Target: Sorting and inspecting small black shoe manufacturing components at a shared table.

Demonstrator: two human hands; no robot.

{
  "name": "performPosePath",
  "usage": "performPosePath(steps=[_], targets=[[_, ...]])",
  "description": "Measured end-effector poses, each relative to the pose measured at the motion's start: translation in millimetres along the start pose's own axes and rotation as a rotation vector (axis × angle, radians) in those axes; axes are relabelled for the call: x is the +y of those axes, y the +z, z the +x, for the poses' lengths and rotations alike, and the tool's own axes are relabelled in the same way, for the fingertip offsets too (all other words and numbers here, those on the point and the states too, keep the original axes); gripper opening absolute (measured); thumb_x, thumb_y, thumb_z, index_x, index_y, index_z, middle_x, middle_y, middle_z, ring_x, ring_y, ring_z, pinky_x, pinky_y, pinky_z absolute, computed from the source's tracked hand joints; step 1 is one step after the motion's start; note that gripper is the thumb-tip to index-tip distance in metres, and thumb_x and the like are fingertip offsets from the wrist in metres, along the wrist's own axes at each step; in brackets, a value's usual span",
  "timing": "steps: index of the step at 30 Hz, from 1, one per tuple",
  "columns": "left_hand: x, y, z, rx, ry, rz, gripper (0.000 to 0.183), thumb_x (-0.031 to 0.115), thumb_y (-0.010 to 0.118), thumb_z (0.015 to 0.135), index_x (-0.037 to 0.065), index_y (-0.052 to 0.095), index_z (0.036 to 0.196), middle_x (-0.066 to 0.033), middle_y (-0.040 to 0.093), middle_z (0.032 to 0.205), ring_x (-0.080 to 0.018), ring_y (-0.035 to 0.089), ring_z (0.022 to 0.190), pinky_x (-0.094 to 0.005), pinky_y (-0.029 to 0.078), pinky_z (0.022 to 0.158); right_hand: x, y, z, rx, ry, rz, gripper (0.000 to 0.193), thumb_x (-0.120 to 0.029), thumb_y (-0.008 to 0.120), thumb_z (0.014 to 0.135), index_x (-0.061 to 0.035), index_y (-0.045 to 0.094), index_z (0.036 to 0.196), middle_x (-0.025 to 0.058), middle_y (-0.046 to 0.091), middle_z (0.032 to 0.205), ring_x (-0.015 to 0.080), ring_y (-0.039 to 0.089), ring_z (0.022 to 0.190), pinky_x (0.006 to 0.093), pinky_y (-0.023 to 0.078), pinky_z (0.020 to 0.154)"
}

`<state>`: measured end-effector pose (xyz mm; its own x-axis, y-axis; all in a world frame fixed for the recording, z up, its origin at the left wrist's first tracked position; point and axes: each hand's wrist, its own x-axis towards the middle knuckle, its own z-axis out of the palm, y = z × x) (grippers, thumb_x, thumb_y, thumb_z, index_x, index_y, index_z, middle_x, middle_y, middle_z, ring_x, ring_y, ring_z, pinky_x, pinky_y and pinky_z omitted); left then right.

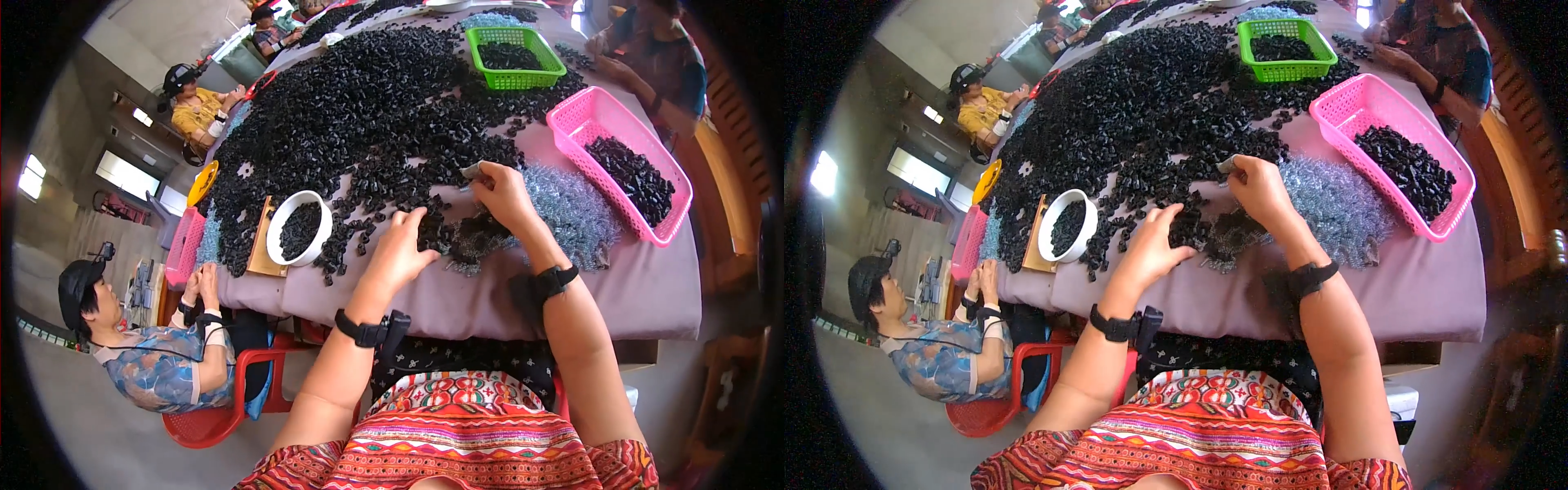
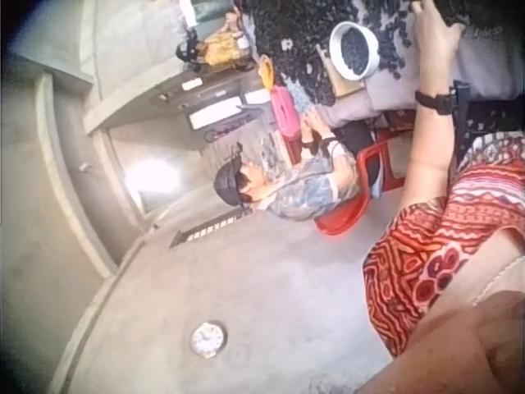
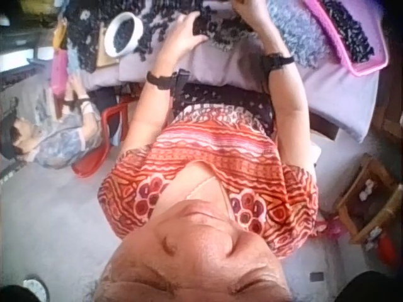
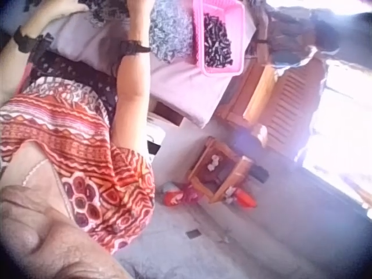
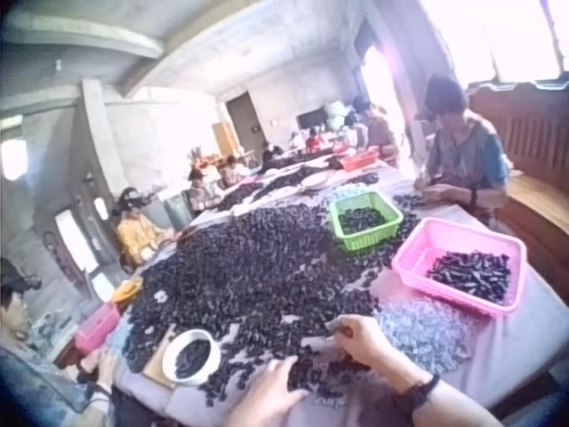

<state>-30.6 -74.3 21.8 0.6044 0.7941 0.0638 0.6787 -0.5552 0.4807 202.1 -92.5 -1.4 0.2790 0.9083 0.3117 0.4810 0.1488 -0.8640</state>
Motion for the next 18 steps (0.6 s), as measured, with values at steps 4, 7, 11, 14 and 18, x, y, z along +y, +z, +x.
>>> performPosePath(steps=[4,7,11,14,18], targets=[[-19,4,50,0.060,0.050,-0.034,0.069,0.017,0.081,0.069,0.001,0.051,0.130,-0.0228,0.056,0.116,-0.0396,0.059,0.106,-0.0419,0.050,0.093,2,5,0,0.043,-0.104,0.002,0.016,-0.004,0.063,0.082,0.0029,0.064,0.096,0.0074,0.062,0.069,0.0098,0.056,0.063,0.0293,0.047,0.059],[-27,7,79,0.162,0.025,-0.082,0.062,0.020,0.085,0.068,0.003,0.060,0.123,-0.0164,0.061,0.109,-0.0294,0.061,0.102,-0.0371,0.050,0.089,-8,-3,0,-0.035,0.036,-0.068,0.020,-0.004,0.060,0.081,0.0024,0.066,0.099,0.0194,0.065,0.077,0.0252,0.066,0.071,0.0341,0.052,0.068],[-35,0,99,0.212,0.095,-0.091,0.059,0.023,0.084,0.072,0.003,0.061,0.123,-0.0139,0.062,0.109,-0.0240,0.063,0.095,-0.0343,0.051,0.085,-5,0,0,0.025,-0.008,-0.015,0.019,-0.004,0.061,0.081,0.0015,0.066,0.099,0.0166,0.064,0.074,0.0226,0.065,0.068,0.0334,0.051,0.066],[-43,-15,106,0.153,-0.005,-0.249,0.059,0.024,0.080,0.079,0.003,0.057,0.129,-0.0109,0.062,0.108,-0.0116,0.061,0.062,-0.0272,0.052,0.057,-15,-1,0,-0.031,0.042,-0.077,0.020,-0.003,0.060,0.082,0.0012,0.068,0.100,0.0125,0.066,0.075,0.0171,0.065,0.070,0.0309,0.051,0.066],[-45,-26,101,0.074,-0.118,-0.466,0.054,0.022,0.076,0.084,0.001,0.055,0.129,-0.0063,0.065,0.092,-0.0085,0.058,0.058,-0.0238,0.048,0.052,-45,1,-7,-0.335,0.152,0.365,0.024,-0.001,0.060,0.081,0.0001,0.070,0.103,0.0050,0.069,0.082,0.0107,0.064,0.073,0.0271,0.052,0.066]])
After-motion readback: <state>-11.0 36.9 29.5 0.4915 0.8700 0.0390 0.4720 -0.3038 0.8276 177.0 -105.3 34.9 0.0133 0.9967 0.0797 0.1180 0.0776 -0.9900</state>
